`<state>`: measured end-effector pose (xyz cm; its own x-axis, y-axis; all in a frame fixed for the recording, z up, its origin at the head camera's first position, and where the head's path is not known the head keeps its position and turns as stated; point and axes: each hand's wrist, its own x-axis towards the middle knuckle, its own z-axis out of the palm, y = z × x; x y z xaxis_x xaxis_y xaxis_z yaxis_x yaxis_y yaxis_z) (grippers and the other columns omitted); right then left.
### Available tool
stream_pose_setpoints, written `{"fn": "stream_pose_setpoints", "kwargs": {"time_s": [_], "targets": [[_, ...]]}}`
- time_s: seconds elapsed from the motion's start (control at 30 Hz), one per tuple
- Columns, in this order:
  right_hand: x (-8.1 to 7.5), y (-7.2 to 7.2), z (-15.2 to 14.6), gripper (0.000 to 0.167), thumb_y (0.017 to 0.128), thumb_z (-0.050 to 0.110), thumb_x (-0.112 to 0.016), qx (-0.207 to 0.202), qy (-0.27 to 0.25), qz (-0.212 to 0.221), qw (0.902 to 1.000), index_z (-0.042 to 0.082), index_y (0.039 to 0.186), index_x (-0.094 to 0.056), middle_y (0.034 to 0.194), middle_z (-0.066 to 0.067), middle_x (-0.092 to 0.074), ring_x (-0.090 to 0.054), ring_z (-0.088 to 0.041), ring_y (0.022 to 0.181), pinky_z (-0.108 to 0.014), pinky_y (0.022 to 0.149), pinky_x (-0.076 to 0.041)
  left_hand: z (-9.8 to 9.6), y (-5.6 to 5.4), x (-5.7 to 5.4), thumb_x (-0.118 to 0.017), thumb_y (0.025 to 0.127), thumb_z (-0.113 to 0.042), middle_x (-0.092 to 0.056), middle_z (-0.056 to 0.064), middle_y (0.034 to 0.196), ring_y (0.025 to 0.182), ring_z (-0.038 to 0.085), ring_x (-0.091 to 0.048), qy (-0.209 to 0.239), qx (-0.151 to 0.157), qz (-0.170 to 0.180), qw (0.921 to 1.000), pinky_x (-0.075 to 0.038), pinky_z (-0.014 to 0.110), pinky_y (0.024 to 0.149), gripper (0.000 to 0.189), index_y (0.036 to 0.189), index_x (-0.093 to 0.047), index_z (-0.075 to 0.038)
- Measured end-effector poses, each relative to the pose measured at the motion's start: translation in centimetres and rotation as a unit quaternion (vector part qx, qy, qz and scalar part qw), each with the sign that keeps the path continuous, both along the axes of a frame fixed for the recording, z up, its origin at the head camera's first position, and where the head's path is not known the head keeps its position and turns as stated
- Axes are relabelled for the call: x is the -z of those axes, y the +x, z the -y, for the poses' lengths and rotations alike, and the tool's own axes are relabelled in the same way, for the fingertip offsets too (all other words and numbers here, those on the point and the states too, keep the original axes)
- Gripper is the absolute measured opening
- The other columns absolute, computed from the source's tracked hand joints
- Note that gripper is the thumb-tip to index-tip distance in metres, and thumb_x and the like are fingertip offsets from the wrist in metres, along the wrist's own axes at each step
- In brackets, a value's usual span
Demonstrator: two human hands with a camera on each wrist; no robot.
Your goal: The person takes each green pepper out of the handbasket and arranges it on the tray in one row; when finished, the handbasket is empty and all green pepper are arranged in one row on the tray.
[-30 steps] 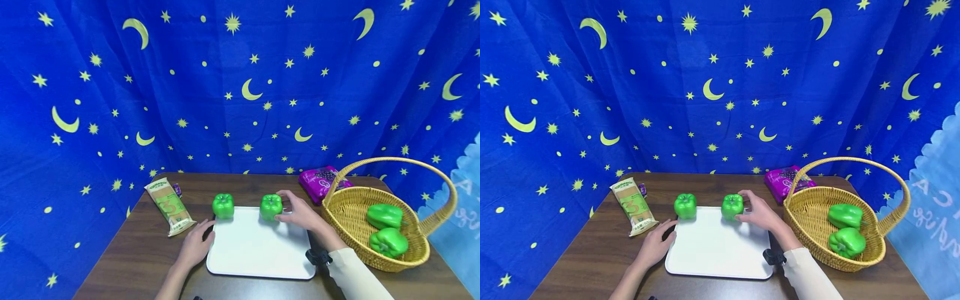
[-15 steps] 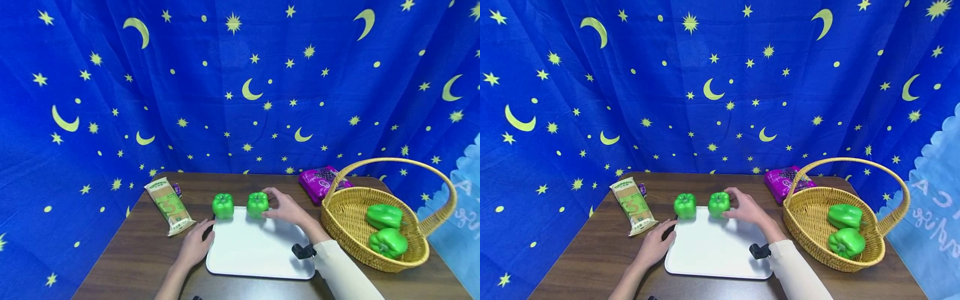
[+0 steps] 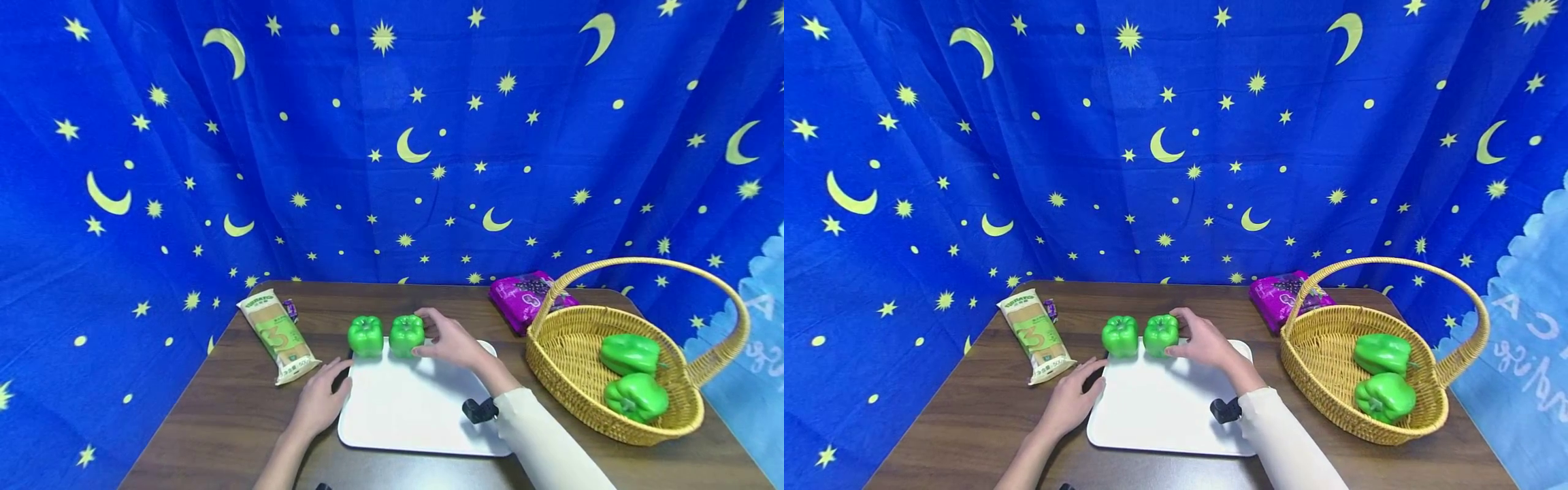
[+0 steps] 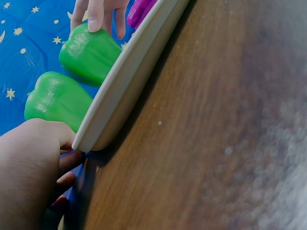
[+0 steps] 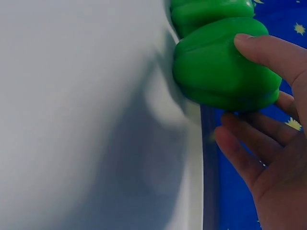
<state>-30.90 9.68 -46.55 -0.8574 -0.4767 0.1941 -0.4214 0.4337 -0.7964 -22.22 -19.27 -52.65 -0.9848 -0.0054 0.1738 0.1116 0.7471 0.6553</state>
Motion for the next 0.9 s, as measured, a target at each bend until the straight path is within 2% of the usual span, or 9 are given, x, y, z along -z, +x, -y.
{"fn": "stream_pose_setpoints", "kwargs": {"time_s": [0.3, 0.43, 0.67, 0.9], "targets": [[0.3, -0.2, 0.9, 0.076, 0.073, 0.014, -0.084, -0.011, -0.032, 0.003, 0.9994, 0.001, 0.136, -0.044, 0.117, -0.015, -0.060, -0.060, -0.029, 0.105, -0.042, 0.086, -0.054, 0.0, 0.0, 0.0, -0.061, 0.094, -0.027, -0.051, 0.017, 0.137, 0.128, 0.040, -0.043, 0.000, 0.005, -0.015, 0.9999, -0.033, 0.057, 0.105, 0.035, 0.128, -0.063, -0.020], [0.4, -0.3, 1.2, 0.077, 0.073, 0.015, -0.084, -0.015, -0.029, 0.003, 0.9995, 0.000, 0.137, -0.043, 0.116, -0.014, -0.060, -0.060, -0.028, 0.104, -0.042, 0.086, -0.054, 0.2, 0.0, 0.2, -0.061, 0.094, -0.027, -0.052, 0.017, 0.137, 0.128, 0.039, -0.043, -0.007, 0.000, -0.016, 0.9998, -0.033, 0.056, 0.106, 0.034, 0.127, -0.063, -0.021], [0.3, -0.2, 1.1, 0.084, 0.072, 0.018, -0.085, -0.006, -0.014, 0.007, 0.9999, 0.007, 0.142, -0.039, 0.119, -0.014, -0.059, -0.060, -0.026, 0.106, -0.041, 0.086, -0.054, 0.1, 0.0, 0.1, -0.061, 0.094, -0.027, -0.050, 0.017, 0.138, 0.129, 0.040, -0.042, -0.006, 0.006, -0.009, 0.9999, -0.031, 0.056, 0.106, 0.035, 0.129, -0.062, -0.020], [-0.2, -0.1, 0.2, 0.084, 0.074, 0.027, -0.084, 0.002, 0.002, 0.001, 1.0000, 0.013, 0.143, -0.038, 0.122, -0.015, -0.057, -0.058, -0.032, 0.111, -0.044, 0.086, -0.053, 0.1, 0.1, 0.0, -0.061, 0.094, -0.028, -0.050, 0.017, 0.138, 0.129, 0.040, -0.042, -0.005, 0.007, -0.013, 0.9999, -0.031, 0.055, 0.107, 0.036, 0.129, -0.062, -0.020]]}}
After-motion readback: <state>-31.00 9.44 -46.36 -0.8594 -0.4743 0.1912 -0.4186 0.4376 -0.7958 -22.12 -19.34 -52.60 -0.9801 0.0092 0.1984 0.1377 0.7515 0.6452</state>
